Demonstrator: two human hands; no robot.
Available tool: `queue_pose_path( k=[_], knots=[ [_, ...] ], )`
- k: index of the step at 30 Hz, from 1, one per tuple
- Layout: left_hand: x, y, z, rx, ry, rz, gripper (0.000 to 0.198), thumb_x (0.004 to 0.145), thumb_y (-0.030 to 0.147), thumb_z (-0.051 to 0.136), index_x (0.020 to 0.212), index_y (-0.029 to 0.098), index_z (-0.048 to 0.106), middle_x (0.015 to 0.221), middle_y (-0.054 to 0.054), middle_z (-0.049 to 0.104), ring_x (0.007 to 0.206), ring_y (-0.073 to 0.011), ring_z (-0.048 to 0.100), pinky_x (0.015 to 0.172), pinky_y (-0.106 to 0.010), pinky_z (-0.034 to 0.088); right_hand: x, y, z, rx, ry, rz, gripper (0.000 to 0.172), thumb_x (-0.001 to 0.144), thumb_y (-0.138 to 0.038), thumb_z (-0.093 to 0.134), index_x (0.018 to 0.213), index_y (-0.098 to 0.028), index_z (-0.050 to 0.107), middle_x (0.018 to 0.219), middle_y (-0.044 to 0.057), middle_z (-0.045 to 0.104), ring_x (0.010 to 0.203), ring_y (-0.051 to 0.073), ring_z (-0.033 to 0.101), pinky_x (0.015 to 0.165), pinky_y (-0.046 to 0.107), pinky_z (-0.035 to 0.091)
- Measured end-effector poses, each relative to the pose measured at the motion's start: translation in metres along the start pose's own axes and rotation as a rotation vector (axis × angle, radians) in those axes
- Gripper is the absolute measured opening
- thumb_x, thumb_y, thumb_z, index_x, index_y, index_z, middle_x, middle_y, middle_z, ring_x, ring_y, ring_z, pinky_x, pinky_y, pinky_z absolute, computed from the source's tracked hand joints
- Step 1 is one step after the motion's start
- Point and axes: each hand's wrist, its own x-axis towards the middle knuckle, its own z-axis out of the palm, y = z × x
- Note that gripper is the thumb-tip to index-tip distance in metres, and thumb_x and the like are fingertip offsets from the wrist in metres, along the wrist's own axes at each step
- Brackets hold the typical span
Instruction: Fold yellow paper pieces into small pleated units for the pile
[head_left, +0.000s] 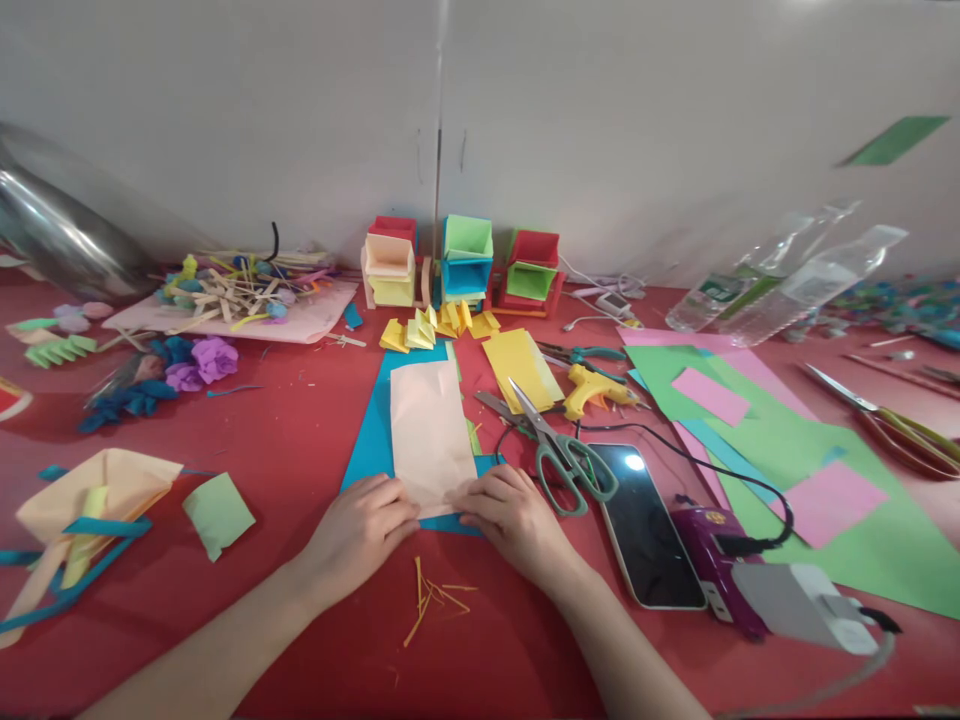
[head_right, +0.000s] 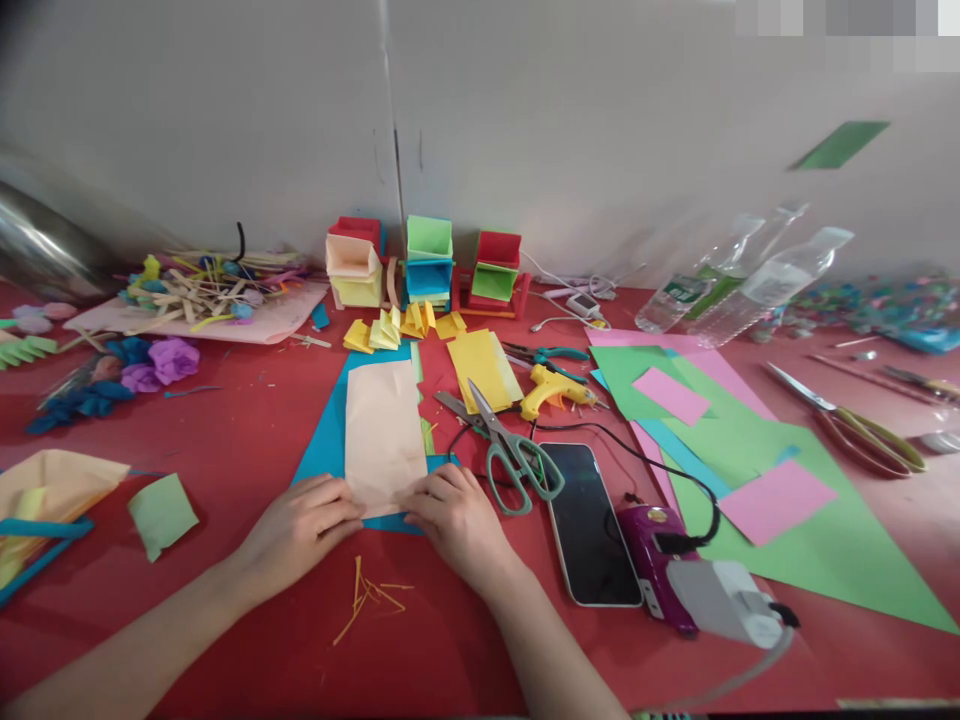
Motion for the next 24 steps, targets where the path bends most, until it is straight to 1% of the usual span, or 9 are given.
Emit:
queue_pose_path(
  k=[2,4,8,10,12,15,17,21,24],
  knots=[
    [0.000,-0.002,-0.001,0.012,0.017,0.024,0.018,0.086,0.025,0.049,0.077,0.019,0.063,0.072,-0.003,0.059,0.072,-0.0162,0.052,0.065,-0.030,0.043,0.000,0.001,0.001,-0.010,0.027,0.005,0.012,0.084,-0.025,0.055,0.086,-0.022,0.066,0.088,0.003,0.066,0.083,0.019,0.050,0.072,0.032,0.038],
    [0.000,-0.003,-0.001,0.033,0.031,0.056,0.021,0.087,0.024,0.047,0.075,0.019,0.063,0.071,-0.002,0.059,0.072,-0.0160,0.052,0.066,-0.029,0.043,0.000,0.002,0.002,-0.033,0.040,0.001,0.014,0.086,-0.026,0.053,0.082,-0.021,0.066,0.085,0.004,0.066,0.082,0.018,0.049,0.071,0.032,0.037],
    [0.000,-0.003,-0.002,0.107,0.038,0.079,0.025,0.089,0.024,0.043,0.071,0.019,0.060,0.069,-0.003,0.057,0.071,-0.0164,0.051,0.066,-0.030,0.042,0.001,-0.001,0.004,-0.093,0.060,0.041,0.018,0.087,-0.028,0.049,0.084,-0.020,0.064,0.087,0.005,0.064,0.084,0.019,0.049,0.073,0.032,0.037],
    [0.001,-0.002,-0.002,0.151,0.029,0.043,0.027,0.089,0.024,0.041,0.070,0.018,0.058,0.069,-0.003,0.057,0.070,-0.0170,0.050,0.064,-0.030,0.041,0.002,-0.003,0.005,-0.128,0.078,0.097,0.017,0.087,-0.028,0.050,0.081,-0.020,0.063,0.091,0.006,0.062,0.087,0.019,0.048,0.074,0.033,0.037],
    [0.002,-0.001,-0.002,0.183,0.003,-0.022,0.027,0.090,0.025,0.040,0.070,0.017,0.056,0.070,-0.003,0.056,0.069,-0.0176,0.049,0.063,-0.030,0.040,0.003,-0.006,0.005,-0.159,0.092,0.159,0.016,0.086,-0.028,0.051,0.078,-0.020,0.062,0.093,0.005,0.061,0.088,0.019,0.048,0.076,0.033,0.038],
    [0.003,0.002,-0.003,0.201,-0.055,-0.136,0.026,0.090,0.026,0.040,0.069,0.017,0.053,0.071,-0.003,0.055,0.071,-0.0184,0.049,0.064,-0.031,0.040,0.006,-0.010,0.006,-0.178,0.084,0.238,0.015,0.085,-0.028,0.053,0.076,-0.020,0.062,0.094,0.004,0.060,0.088,0.020,0.048,0.078,0.033,0.037],
    [0.004,0.003,-0.004,0.216,-0.088,-0.187,0.025,0.089,0.026,0.040,0.069,0.017,0.052,0.072,-0.004,0.055,0.071,-0.0189,0.049,0.064,-0.031,0.039,0.007,-0.011,0.006,-0.173,0.078,0.283,0.014,0.084,-0.028,0.054,0.074,-0.020,0.061,0.093,0.004,0.059,0.088,0.020,0.047,0.078,0.034,0.037],
    [0.005,0.003,-0.007,0.267,-0.115,-0.200,0.024,0.089,0.029,0.041,0.070,0.018,0.051,0.073,-0.003,0.054,0.073,-0.0203,0.049,0.063,-0.032,0.037,0.008,-0.013,0.008,-0.172,0.077,0.349,0.012,0.083,-0.027,0.056,0.074,-0.021,0.061,0.092,0.004,0.058,0.088,0.021,0.047,0.078,0.034,0.036],
    [0.005,0.003,-0.007,0.267,-0.088,-0.205,0.022,0.088,0.031,0.044,0.071,0.018,0.051,0.075,-0.004,0.054,0.074,-0.0209,0.048,0.064,-0.033,0.036,0.009,-0.015,0.010,-0.197,0.085,0.382,0.010,0.082,-0.027,0.056,0.075,-0.020,0.060,0.092,0.005,0.058,0.088,0.022,0.047,0.076,0.034,0.036]
  ],
)
